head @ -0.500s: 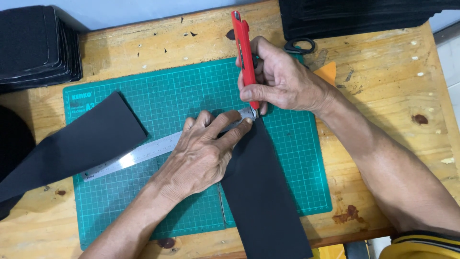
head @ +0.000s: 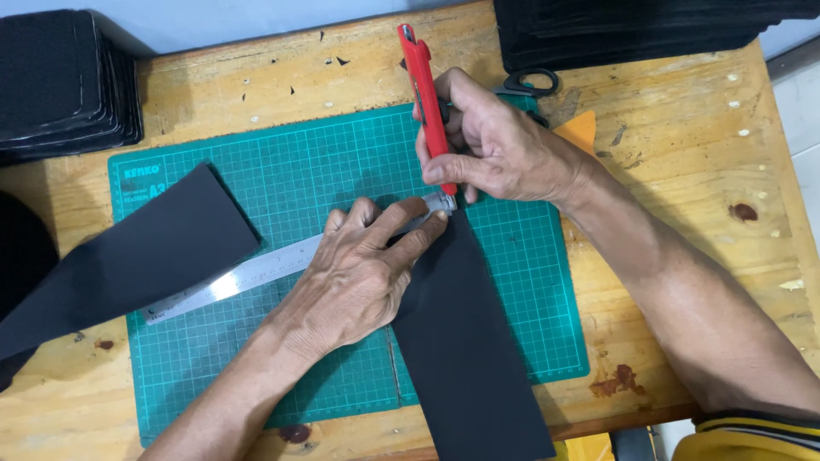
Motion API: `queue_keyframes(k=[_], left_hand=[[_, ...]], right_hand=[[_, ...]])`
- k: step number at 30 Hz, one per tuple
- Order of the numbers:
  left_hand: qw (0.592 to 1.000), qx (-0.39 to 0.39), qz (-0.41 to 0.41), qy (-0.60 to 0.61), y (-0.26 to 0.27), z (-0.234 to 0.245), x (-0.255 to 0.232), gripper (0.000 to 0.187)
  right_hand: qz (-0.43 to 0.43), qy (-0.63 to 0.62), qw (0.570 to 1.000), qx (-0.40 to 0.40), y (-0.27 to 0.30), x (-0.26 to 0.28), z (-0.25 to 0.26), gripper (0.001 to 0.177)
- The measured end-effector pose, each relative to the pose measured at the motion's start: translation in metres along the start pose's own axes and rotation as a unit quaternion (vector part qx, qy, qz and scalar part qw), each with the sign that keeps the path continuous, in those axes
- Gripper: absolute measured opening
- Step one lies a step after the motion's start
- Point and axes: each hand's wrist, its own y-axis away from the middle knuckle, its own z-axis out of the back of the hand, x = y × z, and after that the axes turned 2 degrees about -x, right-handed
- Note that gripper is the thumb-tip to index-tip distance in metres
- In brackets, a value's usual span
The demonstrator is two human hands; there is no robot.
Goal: The person measures a piece of black fabric on a green cutting mat using a metal ruler and a red utility knife. They align the ruler to mark specific lengths and cut the fabric into smaller rectangular pieces, repeating the process for multiple sections.
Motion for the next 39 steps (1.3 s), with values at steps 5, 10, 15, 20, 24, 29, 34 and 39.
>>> queue_keyframes(k=[5,10,15,20,24,29,34,39], left_hand=[[1.000,-0.007,-0.005,-0.001,0.000,-0.001,0.001,0.060],[1.000,-0.019,-0.007,-0.001,0.000,-0.001,0.000,0.056],[1.000,-0.014,-0.001,-0.001,0.000,0.001,-0.001,0.058],[1.000,-0.026,0.001,-0.006,0.001,-0.003,-0.002,0.060],[0.999,-0.040,0.001,0.001,0.001,-0.001,-0.002,0.055],[0.999,-0.042,0.001,0.003,0.002,-0.003,0.000,0.050],[0.999,-0.052,-0.007,-0.001,0.004,-0.004,-0.001,0.047],[0.999,-0.039,-0.002,0.013,0.004,-0.003,0.000,0.045]], right_hand=[[0.019,0.012,1.000,0.007,-0.001,-0.001,0.000,0.044],[0.008,0.016,1.000,0.002,-0.004,0.002,-0.001,0.043],[0.000,0.012,1.000,-0.010,-0.010,0.002,0.003,0.041],[0.014,0.031,0.999,-0.038,-0.010,0.005,-0.004,0.040],[0.033,0.163,0.973,-0.162,-0.007,0.029,-0.005,0.033],[-0.170,0.533,0.821,-0.112,0.007,0.038,-0.007,0.043],[-0.159,0.629,0.748,-0.140,0.024,0.013,-0.014,0.047],[-0.057,0.668,0.720,-0.178,0.039,0.039,-0.037,0.027]])
